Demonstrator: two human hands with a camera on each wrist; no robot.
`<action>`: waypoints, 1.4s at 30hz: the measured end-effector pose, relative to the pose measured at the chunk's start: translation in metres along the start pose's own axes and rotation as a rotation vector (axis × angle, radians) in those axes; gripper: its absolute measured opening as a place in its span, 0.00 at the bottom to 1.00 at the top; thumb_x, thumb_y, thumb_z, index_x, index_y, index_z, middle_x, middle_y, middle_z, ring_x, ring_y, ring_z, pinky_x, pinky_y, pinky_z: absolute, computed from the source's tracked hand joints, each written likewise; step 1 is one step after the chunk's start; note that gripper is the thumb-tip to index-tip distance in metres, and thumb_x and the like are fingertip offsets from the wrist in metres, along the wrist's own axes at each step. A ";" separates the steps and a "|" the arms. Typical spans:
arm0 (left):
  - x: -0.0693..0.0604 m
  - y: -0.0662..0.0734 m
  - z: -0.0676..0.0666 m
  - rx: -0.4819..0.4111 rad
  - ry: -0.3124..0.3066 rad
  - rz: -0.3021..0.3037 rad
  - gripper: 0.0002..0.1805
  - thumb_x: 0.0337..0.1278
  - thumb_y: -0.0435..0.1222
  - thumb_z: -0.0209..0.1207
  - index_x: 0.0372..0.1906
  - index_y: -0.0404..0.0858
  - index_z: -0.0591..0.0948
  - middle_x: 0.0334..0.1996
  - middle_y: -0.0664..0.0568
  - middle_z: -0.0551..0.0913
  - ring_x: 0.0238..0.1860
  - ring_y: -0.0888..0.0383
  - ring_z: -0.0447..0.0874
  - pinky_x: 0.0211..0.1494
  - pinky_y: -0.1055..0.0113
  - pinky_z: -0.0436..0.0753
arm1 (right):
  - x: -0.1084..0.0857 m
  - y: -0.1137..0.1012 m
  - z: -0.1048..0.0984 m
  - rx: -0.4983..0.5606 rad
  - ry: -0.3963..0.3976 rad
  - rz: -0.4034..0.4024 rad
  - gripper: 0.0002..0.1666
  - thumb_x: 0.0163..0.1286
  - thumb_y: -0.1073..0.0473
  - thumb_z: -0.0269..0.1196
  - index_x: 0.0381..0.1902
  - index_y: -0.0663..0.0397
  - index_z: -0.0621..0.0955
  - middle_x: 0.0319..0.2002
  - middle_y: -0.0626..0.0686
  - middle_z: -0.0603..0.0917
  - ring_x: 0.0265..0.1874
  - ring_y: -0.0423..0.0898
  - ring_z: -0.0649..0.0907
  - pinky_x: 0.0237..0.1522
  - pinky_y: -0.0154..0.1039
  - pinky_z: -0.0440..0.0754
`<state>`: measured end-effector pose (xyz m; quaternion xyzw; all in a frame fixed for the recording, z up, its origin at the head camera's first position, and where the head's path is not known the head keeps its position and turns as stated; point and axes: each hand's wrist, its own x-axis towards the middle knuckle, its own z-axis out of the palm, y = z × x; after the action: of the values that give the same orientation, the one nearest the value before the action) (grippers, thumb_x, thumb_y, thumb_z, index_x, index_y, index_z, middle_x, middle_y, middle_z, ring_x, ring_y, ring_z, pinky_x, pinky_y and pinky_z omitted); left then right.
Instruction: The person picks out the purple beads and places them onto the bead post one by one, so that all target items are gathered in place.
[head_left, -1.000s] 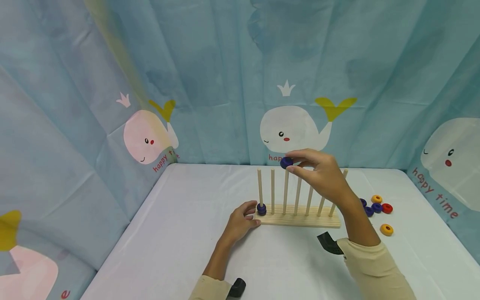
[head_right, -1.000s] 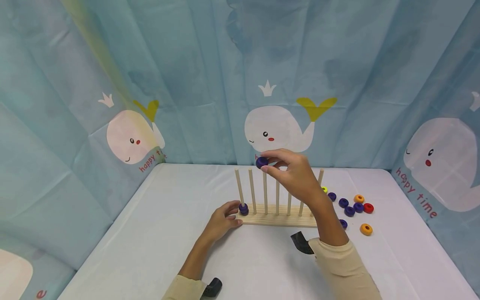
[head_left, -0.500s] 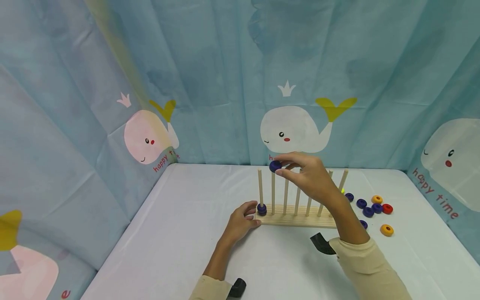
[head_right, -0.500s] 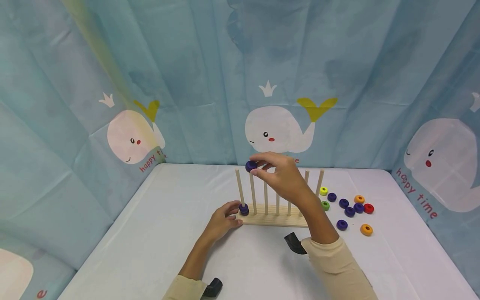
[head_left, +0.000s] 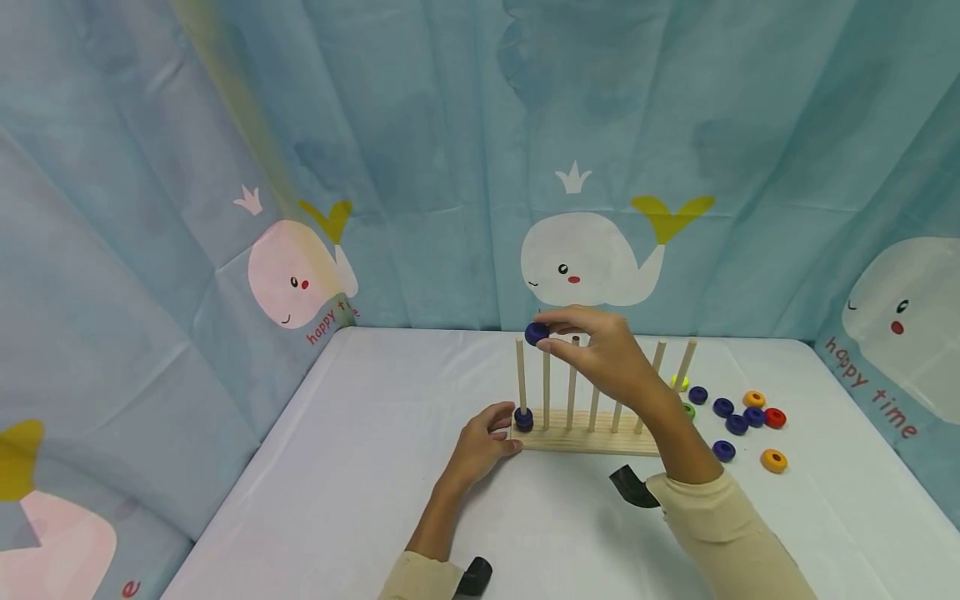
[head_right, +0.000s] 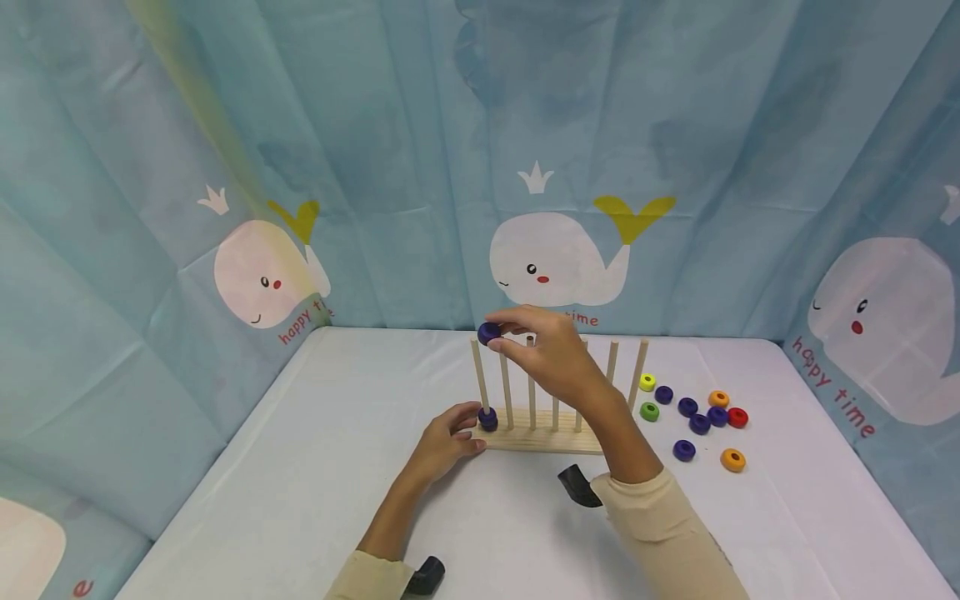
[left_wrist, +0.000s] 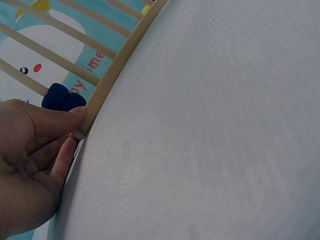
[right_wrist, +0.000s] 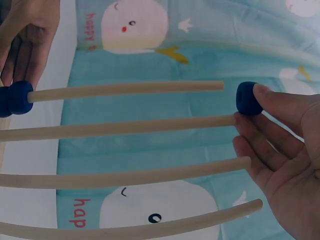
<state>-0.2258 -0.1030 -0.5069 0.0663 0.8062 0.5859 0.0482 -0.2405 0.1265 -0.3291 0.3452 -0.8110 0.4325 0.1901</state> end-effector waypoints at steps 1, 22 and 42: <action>0.000 0.000 0.000 -0.001 0.000 0.000 0.37 0.57 0.28 0.70 0.74 0.39 0.75 0.71 0.41 0.79 0.70 0.43 0.80 0.73 0.54 0.81 | 0.000 0.000 0.001 0.000 -0.002 0.004 0.19 0.70 0.62 0.73 0.58 0.54 0.88 0.53 0.50 0.91 0.50 0.47 0.90 0.47 0.41 0.89; 0.001 0.000 0.001 0.000 -0.003 0.019 0.37 0.58 0.29 0.70 0.75 0.36 0.74 0.71 0.41 0.79 0.70 0.44 0.79 0.74 0.54 0.81 | 0.009 -0.003 0.013 -0.019 -0.034 0.021 0.20 0.70 0.63 0.73 0.59 0.57 0.87 0.52 0.51 0.91 0.47 0.47 0.90 0.51 0.47 0.91; 0.000 -0.002 0.000 0.002 0.005 0.022 0.37 0.58 0.29 0.71 0.74 0.37 0.75 0.70 0.42 0.80 0.70 0.44 0.79 0.74 0.52 0.80 | 0.012 -0.002 0.016 -0.003 -0.047 0.025 0.18 0.70 0.63 0.73 0.58 0.56 0.88 0.53 0.53 0.91 0.47 0.51 0.90 0.51 0.48 0.92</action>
<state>-0.2261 -0.1031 -0.5087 0.0738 0.8061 0.5858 0.0394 -0.2477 0.1073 -0.3295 0.3450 -0.8201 0.4252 0.1659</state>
